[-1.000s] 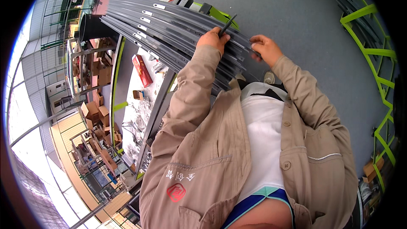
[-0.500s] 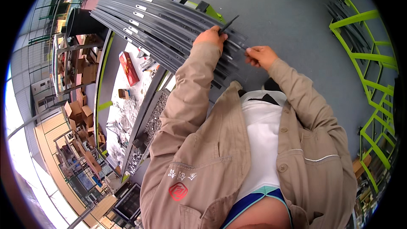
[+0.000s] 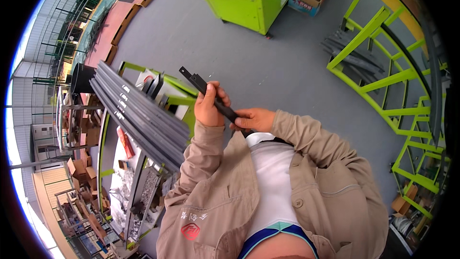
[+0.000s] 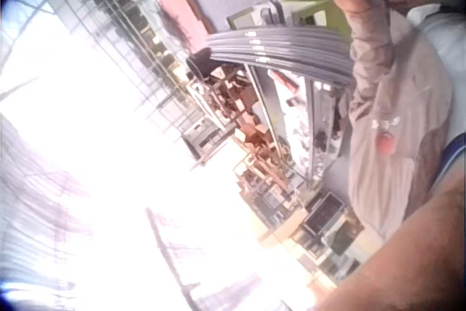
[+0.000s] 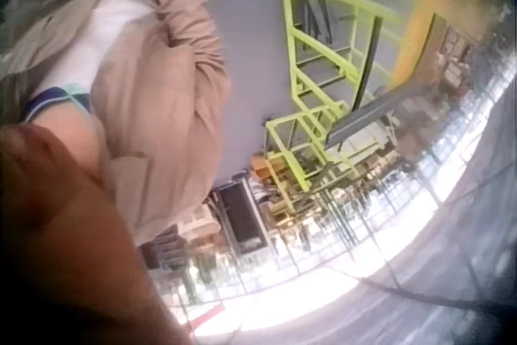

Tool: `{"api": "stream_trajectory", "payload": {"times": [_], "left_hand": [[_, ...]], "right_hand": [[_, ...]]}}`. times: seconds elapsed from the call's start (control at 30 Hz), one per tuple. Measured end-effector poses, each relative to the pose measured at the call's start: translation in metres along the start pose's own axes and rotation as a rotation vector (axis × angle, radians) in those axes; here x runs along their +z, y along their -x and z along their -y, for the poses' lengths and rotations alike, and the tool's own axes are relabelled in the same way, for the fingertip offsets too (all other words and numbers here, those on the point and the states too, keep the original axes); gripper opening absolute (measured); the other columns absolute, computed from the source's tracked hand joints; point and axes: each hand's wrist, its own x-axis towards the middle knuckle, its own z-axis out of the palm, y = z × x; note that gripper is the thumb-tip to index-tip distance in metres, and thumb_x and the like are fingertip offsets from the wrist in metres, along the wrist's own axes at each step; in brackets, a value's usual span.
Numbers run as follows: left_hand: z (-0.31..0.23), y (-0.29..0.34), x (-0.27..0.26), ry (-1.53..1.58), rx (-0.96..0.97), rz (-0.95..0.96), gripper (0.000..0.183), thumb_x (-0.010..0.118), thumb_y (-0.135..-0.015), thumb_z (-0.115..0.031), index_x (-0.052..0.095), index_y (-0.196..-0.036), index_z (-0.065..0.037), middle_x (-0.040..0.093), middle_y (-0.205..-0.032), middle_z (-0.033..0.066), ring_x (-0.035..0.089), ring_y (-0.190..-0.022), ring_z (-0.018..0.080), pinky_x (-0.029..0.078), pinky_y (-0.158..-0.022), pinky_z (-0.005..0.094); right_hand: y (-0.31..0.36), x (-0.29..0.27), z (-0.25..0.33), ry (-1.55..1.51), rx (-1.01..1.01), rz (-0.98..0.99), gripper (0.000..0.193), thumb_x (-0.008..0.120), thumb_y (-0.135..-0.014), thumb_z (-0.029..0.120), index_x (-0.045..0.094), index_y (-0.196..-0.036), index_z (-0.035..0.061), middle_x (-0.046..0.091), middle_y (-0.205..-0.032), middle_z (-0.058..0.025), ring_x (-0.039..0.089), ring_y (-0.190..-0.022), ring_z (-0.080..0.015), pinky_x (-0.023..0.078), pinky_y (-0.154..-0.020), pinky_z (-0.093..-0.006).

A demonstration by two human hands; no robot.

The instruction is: The person assembles metal rails by inserting rubber strips into the grooves, gathering metal brackets from a box, and sliding the brackets onto the ends of the rails.

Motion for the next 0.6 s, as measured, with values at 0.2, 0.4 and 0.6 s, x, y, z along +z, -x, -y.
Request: {"api": "stream_trajectory", "payload": {"times": [0.2,0.4,0.6], "left_hand": [[0.068,-0.096,0.083,0.046,-0.191,0.025,0.022,0.05,-0.102,-0.024,0.055,-0.105,-0.003,0.059,-0.087,0.0086,0.057,-0.079,0.0237,0.049,-0.072,0.0386],[0.137,-0.205,0.116,0.056,-0.579,0.114,0.029,0.039,-0.105,-0.031,0.053,-0.107,-0.005,0.062,-0.1,0.0142,0.061,-0.1,0.0331,0.049,-0.09,0.0494],[0.206,-0.355,0.231,-0.192,-0.807,0.454,0.04,0.036,-0.105,-0.037,0.047,-0.118,-0.001,0.061,-0.075,0.0173,0.062,-0.059,0.0321,0.054,-0.06,0.0448]], "right_hand": [[0.039,-0.103,0.04,-0.242,0.073,-0.25,0.029,0.049,-0.102,0.032,0.058,-0.101,0.0048,0.053,-0.068,0.0006,0.047,-0.056,-0.0093,0.039,-0.051,-0.0255],[0.035,-0.234,0.054,-0.321,0.117,-0.414,0.025,0.053,-0.1,0.03,0.055,-0.093,0.0062,0.057,-0.073,-0.0021,0.052,-0.057,-0.0104,0.041,-0.05,-0.0258],[0.016,-0.372,0.156,-0.41,0.091,-0.655,0.022,0.054,-0.099,0.027,0.056,-0.106,0.0062,0.059,-0.078,-0.0045,0.053,-0.052,-0.0121,0.038,-0.041,-0.0251]]}}
